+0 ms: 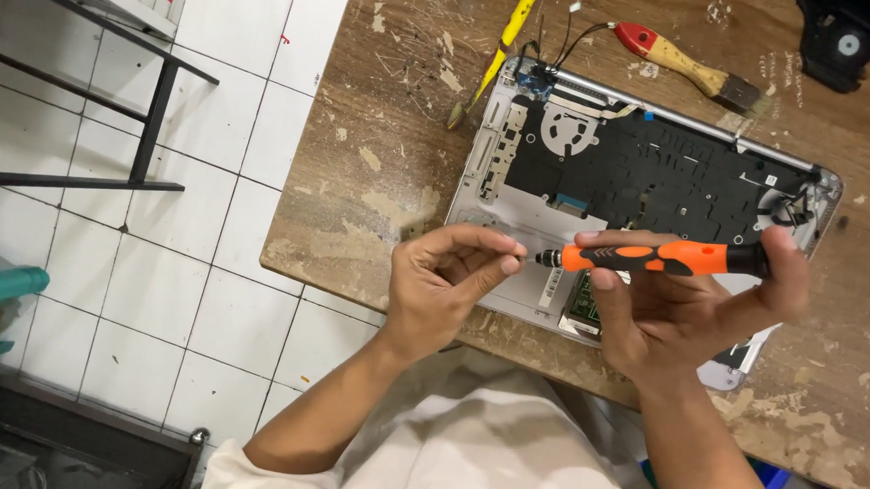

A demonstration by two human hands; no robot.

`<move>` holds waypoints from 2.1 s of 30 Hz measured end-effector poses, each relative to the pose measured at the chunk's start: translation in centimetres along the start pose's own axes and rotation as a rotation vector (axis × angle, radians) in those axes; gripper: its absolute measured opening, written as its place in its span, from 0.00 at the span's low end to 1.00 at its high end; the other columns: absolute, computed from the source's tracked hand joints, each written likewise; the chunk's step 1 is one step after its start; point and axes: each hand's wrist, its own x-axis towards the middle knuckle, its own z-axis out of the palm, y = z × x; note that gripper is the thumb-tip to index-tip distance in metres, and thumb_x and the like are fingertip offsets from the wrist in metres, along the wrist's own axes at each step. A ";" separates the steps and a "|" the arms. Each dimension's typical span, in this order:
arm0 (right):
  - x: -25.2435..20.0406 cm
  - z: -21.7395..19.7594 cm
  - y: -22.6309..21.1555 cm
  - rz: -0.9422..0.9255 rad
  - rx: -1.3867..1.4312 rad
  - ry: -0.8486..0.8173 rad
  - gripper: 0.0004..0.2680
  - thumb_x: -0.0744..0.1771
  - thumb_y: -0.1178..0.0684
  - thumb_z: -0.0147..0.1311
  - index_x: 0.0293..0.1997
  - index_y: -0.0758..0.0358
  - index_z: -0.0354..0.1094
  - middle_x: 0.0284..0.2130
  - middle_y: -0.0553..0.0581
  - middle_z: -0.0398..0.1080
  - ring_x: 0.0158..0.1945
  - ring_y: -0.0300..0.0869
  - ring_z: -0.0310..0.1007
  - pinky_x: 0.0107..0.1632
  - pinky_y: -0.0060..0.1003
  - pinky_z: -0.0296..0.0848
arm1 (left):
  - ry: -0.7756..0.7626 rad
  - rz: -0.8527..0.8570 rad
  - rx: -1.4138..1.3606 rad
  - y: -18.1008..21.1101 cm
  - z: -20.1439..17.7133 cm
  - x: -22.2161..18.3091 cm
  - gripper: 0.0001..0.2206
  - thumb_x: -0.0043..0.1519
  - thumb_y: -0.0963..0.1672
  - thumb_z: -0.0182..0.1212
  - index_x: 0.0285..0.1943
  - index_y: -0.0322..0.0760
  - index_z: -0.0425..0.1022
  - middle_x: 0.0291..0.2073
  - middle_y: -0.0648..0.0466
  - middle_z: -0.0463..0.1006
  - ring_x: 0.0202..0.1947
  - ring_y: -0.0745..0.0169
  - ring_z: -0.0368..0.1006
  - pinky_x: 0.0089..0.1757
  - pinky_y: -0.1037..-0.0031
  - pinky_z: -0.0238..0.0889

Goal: The person installs a hard drive into a disassembled laptop chassis using a screwdriver to secure it in place. They then use a cloth to wipe the internal components and the work surface.

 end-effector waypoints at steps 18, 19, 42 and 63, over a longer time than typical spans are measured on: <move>-4.9 -6.3 2.4 -0.163 -0.223 0.052 0.34 0.75 0.66 0.59 0.87 0.28 0.43 0.79 0.53 0.33 0.37 0.64 0.87 0.51 0.59 0.96 | -0.049 0.015 0.313 -1.1 4.8 -1.0 0.06 0.65 0.37 0.72 0.48 0.31 0.84 0.42 0.47 0.89 0.41 0.65 0.87 0.40 0.83 0.81; -5.6 -6.9 2.5 -0.158 -0.231 0.059 0.34 0.75 0.66 0.59 0.87 0.28 0.43 0.79 0.53 0.33 0.37 0.64 0.87 0.51 0.59 0.96 | -0.059 0.010 0.313 -1.3 5.3 -1.1 0.06 0.65 0.37 0.72 0.48 0.31 0.84 0.42 0.47 0.89 0.41 0.65 0.87 0.40 0.83 0.81; -12.3 -17.2 0.9 0.227 -0.073 0.361 0.37 0.77 0.76 0.54 0.87 0.29 0.38 0.51 0.76 0.64 0.44 0.79 0.83 0.60 0.75 0.91 | -0.642 0.507 0.843 -8.3 11.6 -0.8 0.16 0.72 0.38 0.68 0.67 0.31 0.72 0.61 0.39 0.75 0.64 0.36 0.74 0.66 0.50 0.73; -12.2 -16.3 5.1 0.078 -0.161 0.058 0.33 0.73 0.71 0.56 0.82 0.41 0.36 0.66 0.74 0.57 0.44 0.74 0.84 0.55 0.66 0.91 | -0.613 0.595 1.360 -9.2 12.7 -1.2 0.13 0.73 0.48 0.66 0.62 0.43 0.81 0.66 0.38 0.75 0.70 0.35 0.69 0.70 0.46 0.58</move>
